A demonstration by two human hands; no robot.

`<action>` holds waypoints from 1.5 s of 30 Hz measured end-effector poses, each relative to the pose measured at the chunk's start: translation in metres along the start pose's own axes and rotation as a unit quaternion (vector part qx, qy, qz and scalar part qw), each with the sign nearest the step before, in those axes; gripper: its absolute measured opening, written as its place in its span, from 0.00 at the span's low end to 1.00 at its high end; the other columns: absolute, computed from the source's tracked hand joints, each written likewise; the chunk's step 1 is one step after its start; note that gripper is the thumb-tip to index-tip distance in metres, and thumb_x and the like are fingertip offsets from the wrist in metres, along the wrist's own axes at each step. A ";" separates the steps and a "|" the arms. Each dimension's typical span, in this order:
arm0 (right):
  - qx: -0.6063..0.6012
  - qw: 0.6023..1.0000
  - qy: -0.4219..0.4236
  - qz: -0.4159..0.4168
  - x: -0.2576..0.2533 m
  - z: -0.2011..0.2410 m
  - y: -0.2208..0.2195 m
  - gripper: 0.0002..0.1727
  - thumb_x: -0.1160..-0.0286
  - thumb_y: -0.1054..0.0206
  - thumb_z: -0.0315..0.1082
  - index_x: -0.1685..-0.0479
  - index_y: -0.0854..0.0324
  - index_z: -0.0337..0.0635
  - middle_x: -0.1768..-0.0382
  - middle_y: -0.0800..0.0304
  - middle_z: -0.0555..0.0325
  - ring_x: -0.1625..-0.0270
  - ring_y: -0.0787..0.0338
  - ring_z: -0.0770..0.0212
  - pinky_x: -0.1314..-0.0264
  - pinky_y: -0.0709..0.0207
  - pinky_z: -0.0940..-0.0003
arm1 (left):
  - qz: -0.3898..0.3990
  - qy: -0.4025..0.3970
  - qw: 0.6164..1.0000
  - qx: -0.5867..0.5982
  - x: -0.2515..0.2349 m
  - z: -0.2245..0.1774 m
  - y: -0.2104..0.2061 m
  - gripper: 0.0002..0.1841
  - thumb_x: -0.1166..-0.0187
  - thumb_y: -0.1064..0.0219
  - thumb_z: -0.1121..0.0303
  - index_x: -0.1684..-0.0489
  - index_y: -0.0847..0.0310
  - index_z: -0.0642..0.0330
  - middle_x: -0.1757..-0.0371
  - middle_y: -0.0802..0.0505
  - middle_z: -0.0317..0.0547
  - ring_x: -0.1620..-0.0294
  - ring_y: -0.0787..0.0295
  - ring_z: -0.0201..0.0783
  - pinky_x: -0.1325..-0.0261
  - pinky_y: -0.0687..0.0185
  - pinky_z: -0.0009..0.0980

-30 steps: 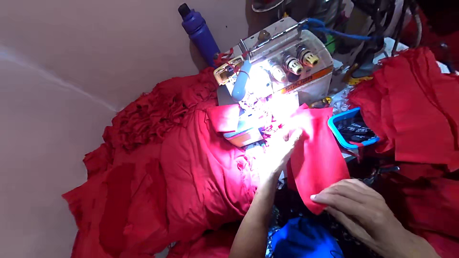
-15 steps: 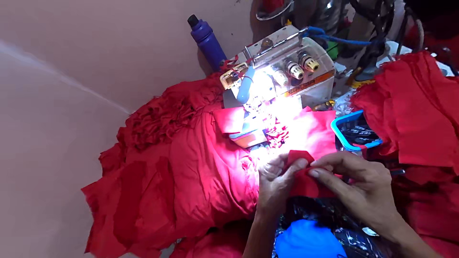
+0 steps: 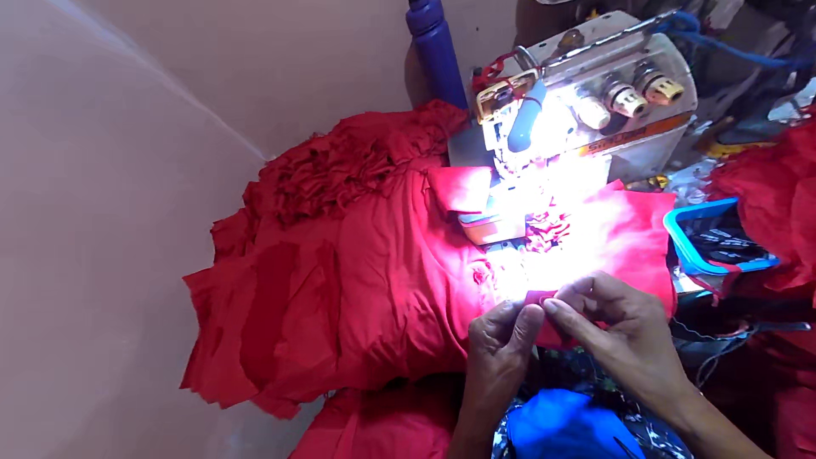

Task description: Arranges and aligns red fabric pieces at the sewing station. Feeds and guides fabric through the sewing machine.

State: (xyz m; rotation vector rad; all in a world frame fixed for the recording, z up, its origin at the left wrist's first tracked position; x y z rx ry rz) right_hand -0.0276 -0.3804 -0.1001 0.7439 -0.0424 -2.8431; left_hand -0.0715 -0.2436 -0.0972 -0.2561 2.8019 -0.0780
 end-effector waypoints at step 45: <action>-0.003 0.991 -0.112 -0.067 -0.027 -0.070 -0.018 0.10 0.24 0.33 0.33 0.61 0.13 0.33 0.73 0.09 0.71 0.71 0.11 0.84 0.65 0.14 0.86 | -0.122 -0.217 0.780 -0.574 -0.103 0.023 -0.012 0.09 0.29 0.27 0.66 0.60 0.03 0.57 0.55 0.03 0.52 0.49 0.07 0.54 0.36 0.20 0.50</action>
Point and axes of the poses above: each hand's wrist, its own x-axis away from the middle knuckle, its own y-axis out of the back of the hand, z = x × y, the point moved 8 cm from there along -x, towards the middle knuckle
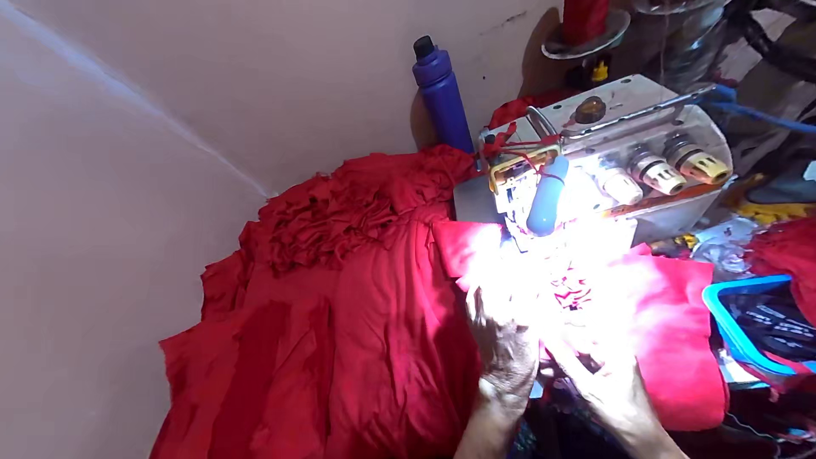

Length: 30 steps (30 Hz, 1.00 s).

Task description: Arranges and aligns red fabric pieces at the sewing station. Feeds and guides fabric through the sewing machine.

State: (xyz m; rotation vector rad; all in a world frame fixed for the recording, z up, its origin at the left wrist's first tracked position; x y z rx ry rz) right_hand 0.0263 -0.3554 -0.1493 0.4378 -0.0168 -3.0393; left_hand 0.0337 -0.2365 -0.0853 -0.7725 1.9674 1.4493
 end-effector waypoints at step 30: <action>0.433 0.857 0.274 0.059 0.079 0.008 0.057 0.16 0.18 0.37 0.49 0.55 0.14 0.46 0.58 0.10 0.47 0.52 0.12 0.44 0.50 0.23 0.55 | 0.101 0.114 0.959 0.240 -0.038 0.099 0.027 0.21 0.11 0.43 0.68 0.24 0.27 0.69 0.24 0.17 0.59 0.25 0.19 0.44 0.24 0.24 0.37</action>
Point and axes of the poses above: each hand's wrist, its own x-axis away from the middle knuckle, its own y-axis out of the back of the hand, z = x × y, the point moved 8 cm from there along -x, towards the middle knuckle
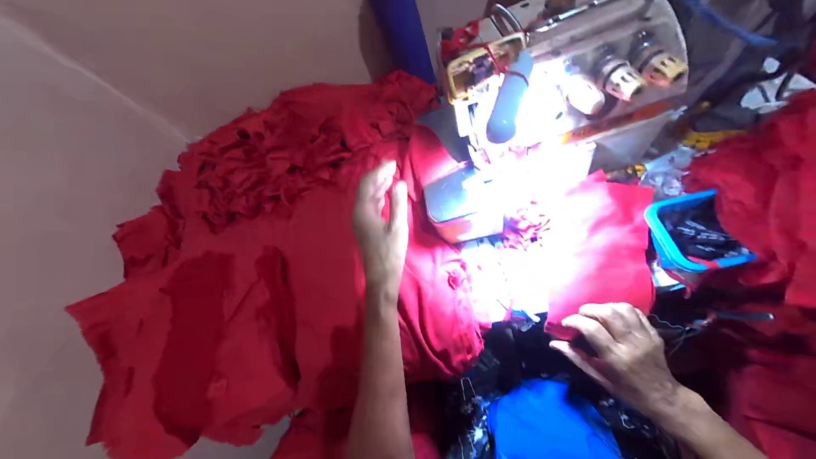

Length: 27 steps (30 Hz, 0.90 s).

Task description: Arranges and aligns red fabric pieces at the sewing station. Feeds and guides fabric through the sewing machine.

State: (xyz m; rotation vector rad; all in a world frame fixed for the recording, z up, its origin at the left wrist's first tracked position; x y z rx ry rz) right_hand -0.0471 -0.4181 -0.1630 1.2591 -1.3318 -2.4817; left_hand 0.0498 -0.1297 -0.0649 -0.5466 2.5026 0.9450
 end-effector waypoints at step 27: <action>-0.222 0.956 -0.193 0.016 -0.015 -0.055 0.027 0.11 0.28 0.37 0.35 0.63 0.09 0.42 0.65 0.10 0.62 0.61 0.12 0.74 0.56 0.18 0.74 | 0.129 -0.153 0.980 0.012 0.189 -0.077 -0.117 0.10 0.23 0.32 0.71 0.54 0.05 0.62 0.48 0.03 0.50 0.43 0.07 0.43 0.33 0.17 0.35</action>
Point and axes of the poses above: each hand's wrist, its own x-axis away from the middle knuckle, its own y-axis out of the back of the hand, z = x × y, the point moved 8 cm from there along -x, towards the middle knuckle
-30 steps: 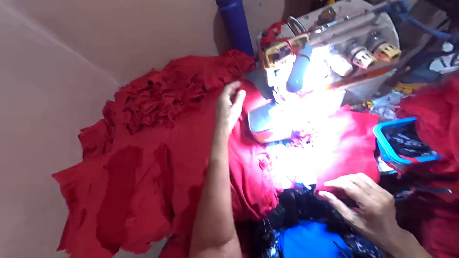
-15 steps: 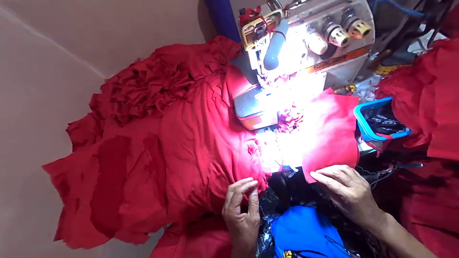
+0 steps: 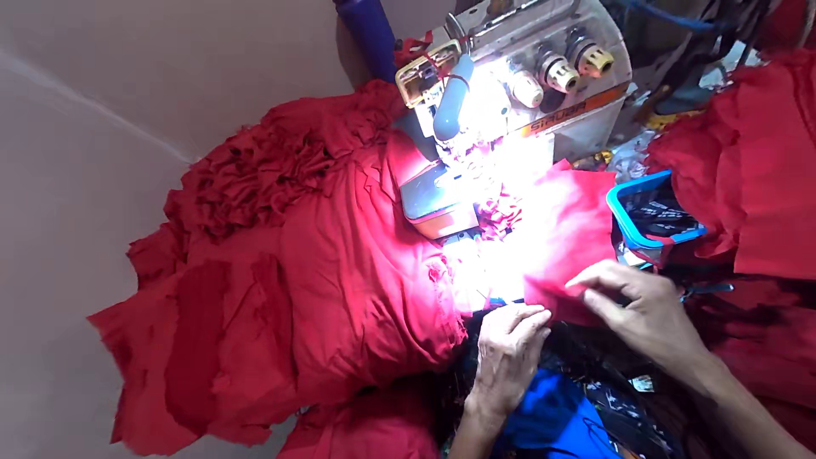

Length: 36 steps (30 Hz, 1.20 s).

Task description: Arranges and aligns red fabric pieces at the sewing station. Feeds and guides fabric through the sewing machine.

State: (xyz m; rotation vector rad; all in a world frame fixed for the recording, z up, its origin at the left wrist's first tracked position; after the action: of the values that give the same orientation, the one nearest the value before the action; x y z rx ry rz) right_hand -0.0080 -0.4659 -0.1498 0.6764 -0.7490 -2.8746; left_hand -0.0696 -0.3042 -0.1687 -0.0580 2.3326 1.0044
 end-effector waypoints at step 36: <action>-0.213 0.971 0.074 -0.080 -0.059 0.074 0.019 0.05 0.31 0.26 0.33 0.62 0.16 0.48 0.76 0.16 0.79 0.76 0.20 0.87 0.73 0.25 0.91 | -0.072 0.188 0.934 0.294 -0.107 -0.014 0.065 0.09 0.18 0.37 0.76 0.57 0.09 0.66 0.67 0.07 0.33 0.65 0.13 0.19 0.58 0.16 0.18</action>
State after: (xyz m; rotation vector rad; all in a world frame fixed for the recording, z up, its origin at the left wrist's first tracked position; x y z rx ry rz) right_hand 0.0116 -0.4382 -0.0601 0.9043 -0.0495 -2.9338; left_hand -0.0056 -0.2874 -0.0612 -0.1959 2.8364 0.2006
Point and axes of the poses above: each hand's wrist, its own x-axis away from the middle knuckle, its own y-axis out of the back of the hand, z = x × y, the point moved 8 cm from there along -x, towards the middle knuckle
